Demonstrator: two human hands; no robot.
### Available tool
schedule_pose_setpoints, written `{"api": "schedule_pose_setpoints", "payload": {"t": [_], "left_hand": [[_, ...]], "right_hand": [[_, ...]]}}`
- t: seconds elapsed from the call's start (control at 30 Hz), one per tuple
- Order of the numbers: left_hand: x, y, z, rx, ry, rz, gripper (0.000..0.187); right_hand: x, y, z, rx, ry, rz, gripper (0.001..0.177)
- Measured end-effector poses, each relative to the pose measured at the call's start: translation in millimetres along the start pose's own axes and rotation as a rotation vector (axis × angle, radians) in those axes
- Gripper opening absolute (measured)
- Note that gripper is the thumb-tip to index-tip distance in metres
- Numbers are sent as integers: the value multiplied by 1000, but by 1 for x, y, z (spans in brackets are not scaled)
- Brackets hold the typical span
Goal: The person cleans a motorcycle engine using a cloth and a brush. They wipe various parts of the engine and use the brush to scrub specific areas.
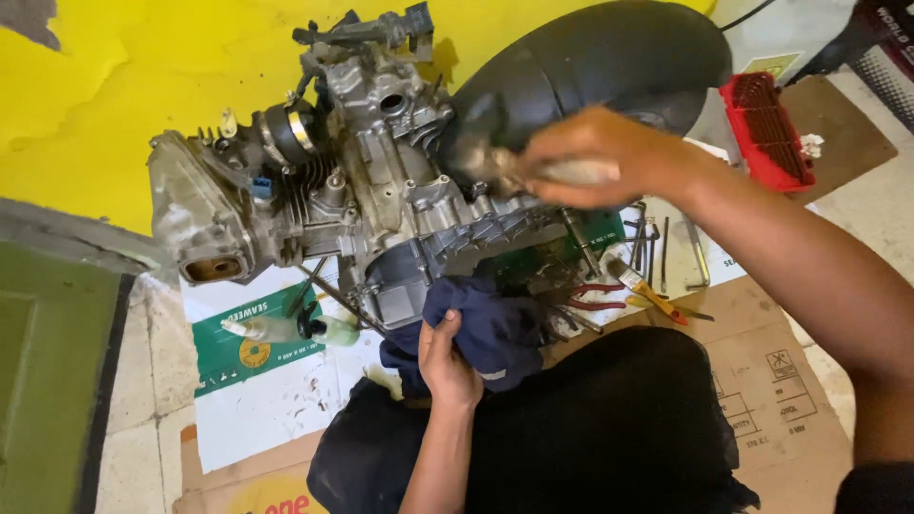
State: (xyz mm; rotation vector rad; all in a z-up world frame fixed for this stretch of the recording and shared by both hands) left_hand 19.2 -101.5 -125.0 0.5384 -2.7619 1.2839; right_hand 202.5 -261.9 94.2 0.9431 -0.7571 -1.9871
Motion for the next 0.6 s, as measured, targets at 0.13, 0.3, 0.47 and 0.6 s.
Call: {"api": "schedule_pose_setpoints", "payload": {"t": [0.13, 0.3, 0.47, 0.6], "left_hand": [[10, -11, -9, -4, -9, 4, 43], [-1, 0, 9, 80, 43, -95, 46], [7, -20, -4, 47, -18, -46, 47], [2, -14, -10, 65, -66, -74, 48]], "right_hand": [[17, 36, -2, 207, -137, 137, 18], [37, 8, 10, 345, 69, -4, 16], [74, 12, -9, 408, 24, 5, 17], [86, 28, -1, 485, -45, -243, 14]]}}
Point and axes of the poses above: each hand's wrist, its own x-axis away from the middle knuckle, its own y-axis out of the back of the hand, z = x × y, the point moved 6 cm from there along -x, towards the middle knuckle
